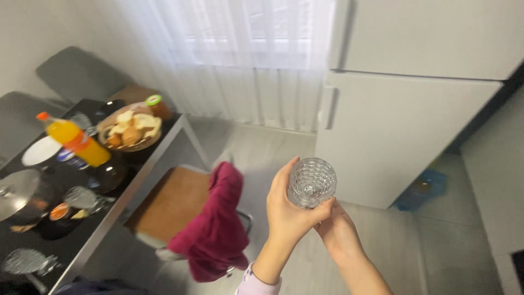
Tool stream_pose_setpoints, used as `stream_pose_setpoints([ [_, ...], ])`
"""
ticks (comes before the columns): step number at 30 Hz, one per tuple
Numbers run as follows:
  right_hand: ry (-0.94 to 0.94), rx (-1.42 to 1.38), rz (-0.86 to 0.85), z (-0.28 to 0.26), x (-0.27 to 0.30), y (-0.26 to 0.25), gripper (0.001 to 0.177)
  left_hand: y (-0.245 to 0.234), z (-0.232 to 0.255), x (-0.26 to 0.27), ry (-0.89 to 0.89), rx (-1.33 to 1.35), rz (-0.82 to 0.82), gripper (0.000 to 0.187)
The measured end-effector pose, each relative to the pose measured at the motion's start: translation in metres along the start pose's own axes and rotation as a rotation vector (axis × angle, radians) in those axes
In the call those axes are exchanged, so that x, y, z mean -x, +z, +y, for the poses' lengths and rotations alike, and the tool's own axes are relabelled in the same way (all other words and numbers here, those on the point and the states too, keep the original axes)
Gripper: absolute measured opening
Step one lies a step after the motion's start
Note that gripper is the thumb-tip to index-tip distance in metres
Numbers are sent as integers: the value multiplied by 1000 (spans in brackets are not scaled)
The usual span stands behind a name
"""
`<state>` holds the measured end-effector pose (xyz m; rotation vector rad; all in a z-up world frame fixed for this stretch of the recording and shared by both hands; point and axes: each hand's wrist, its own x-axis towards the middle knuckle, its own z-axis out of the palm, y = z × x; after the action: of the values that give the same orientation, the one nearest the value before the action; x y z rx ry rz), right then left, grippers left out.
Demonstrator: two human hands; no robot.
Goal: The person is setting a dining table by taking glasses one by one from a kitchen cabinet and placing them at individual settings on the table.
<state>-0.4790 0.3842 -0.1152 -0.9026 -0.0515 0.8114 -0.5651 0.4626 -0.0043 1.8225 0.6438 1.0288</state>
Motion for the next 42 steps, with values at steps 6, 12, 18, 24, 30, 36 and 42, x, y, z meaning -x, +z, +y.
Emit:
stream_pose_setpoints([
  [6, 92, -47, 0, 65, 12, 65, 38, -88, -24, 1, 78, -59, 98, 86],
  [12, 165, -83, -84, 114, 12, 109, 41, -151, -41, 0, 9, -116, 196, 88],
  [18, 254, 4, -67, 132, 4, 151, 42, -189, -46, -13, -63, -100, 274, 83],
  [24, 318, 105, -180, 148, -21, 183, 45, -213, -66, -39, -99, -173, 366, 85],
  [30, 355, 78, -285, 175, -60, 203, 33, -236, -82, -65, -95, -190, 466, 82],
  [36, 403, 133, -394, 199, -73, 241, 43, -274, -104, -79, -181, -192, 533, 81],
  [42, 471, 153, -410, 238, -71, 287, 33, -326, -123, -83, -145, -270, 612, 82],
])
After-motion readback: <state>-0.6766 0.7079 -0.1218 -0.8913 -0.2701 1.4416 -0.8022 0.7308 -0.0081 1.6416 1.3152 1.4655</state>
